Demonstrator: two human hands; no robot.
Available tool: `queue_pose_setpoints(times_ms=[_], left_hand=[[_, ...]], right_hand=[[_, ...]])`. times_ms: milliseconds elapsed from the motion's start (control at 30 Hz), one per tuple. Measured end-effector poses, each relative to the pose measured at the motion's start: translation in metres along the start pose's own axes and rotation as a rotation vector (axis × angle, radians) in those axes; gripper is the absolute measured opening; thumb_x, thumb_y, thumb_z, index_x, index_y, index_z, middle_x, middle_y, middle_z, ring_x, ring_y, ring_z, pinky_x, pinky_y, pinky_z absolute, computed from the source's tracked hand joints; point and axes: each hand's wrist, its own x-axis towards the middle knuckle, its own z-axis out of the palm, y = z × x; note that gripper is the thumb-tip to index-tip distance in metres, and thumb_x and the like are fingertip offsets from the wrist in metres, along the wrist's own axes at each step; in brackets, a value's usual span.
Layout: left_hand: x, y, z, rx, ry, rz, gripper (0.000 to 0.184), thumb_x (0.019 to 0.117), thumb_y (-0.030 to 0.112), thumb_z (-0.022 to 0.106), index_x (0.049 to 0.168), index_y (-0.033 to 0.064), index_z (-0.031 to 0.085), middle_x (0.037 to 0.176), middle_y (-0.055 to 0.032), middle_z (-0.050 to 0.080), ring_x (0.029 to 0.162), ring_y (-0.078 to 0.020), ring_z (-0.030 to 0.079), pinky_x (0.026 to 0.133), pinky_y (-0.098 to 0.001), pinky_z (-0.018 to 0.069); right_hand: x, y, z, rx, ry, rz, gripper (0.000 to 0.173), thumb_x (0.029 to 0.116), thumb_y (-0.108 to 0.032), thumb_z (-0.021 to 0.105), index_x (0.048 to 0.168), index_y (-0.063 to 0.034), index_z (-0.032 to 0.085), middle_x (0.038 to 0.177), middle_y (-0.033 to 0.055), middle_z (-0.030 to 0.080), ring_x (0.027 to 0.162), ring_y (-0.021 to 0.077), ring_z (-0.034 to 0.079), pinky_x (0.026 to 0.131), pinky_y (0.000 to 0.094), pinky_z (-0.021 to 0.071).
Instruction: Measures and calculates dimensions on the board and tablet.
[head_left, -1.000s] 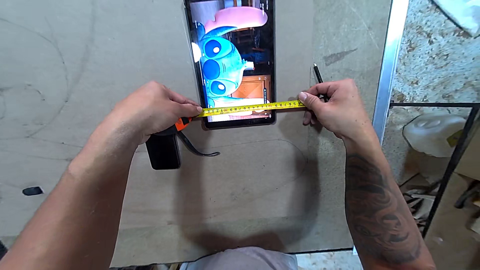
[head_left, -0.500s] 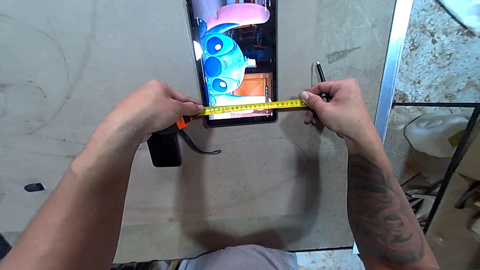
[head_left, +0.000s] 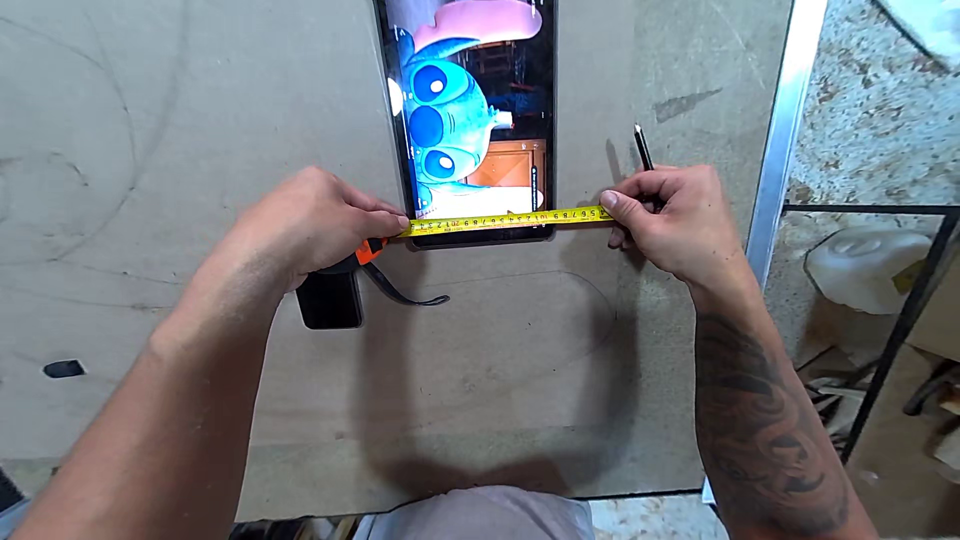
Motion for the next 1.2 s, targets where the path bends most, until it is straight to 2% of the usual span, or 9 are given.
queue_pose_setpoints(times_ms=[300, 633, 1200], left_hand=[[-0.0007, -0.0008, 0.0016, 0.017, 0.002, -0.002, 0.019, 0.0950, 0.044, 0.072, 0.104, 0.0304, 0.082, 0.095, -0.0009, 0.078, 0.087, -0.0187, 0.074, 0.077, -0.0528, 0.0589], [0.0015, -0.0037, 0.0020, 0.044, 0.008, 0.009, 0.021, 0.0942, 0.047, 0.072, 0.104, 0.0313, 0.082, 0.099, -0.0004, 0.078, 0.093, -0.0205, 0.074, 0.080, -0.0572, 0.0573], [0.0006, -0.0023, 0.0016, 0.024, 0.001, 0.002, 0.020, 0.0945, 0.046, 0.072, 0.104, 0.0315, 0.082, 0.098, 0.0008, 0.079, 0.091, -0.0182, 0.074, 0.078, -0.0541, 0.0586]], right_hand=[[-0.0017, 0.0004, 0.0000, -0.024, 0.003, -0.021, 0.018, 0.0986, -0.025, 0.068, 0.092, -0.0108, 0.075, 0.087, 0.0013, 0.071, 0.062, 0.0078, 0.067, 0.056, 0.0270, 0.0616], [-0.0007, -0.0002, -0.0021, -0.046, -0.020, -0.022, 0.018, 0.0989, -0.026, 0.067, 0.092, -0.0108, 0.074, 0.087, 0.0009, 0.072, 0.062, 0.0068, 0.067, 0.056, 0.0266, 0.0613], [0.0007, 0.0002, -0.0023, -0.012, -0.029, -0.014, 0.017, 0.0987, -0.025, 0.068, 0.093, -0.0105, 0.075, 0.088, 0.0014, 0.072, 0.060, 0.0070, 0.067, 0.055, 0.0264, 0.0613]])
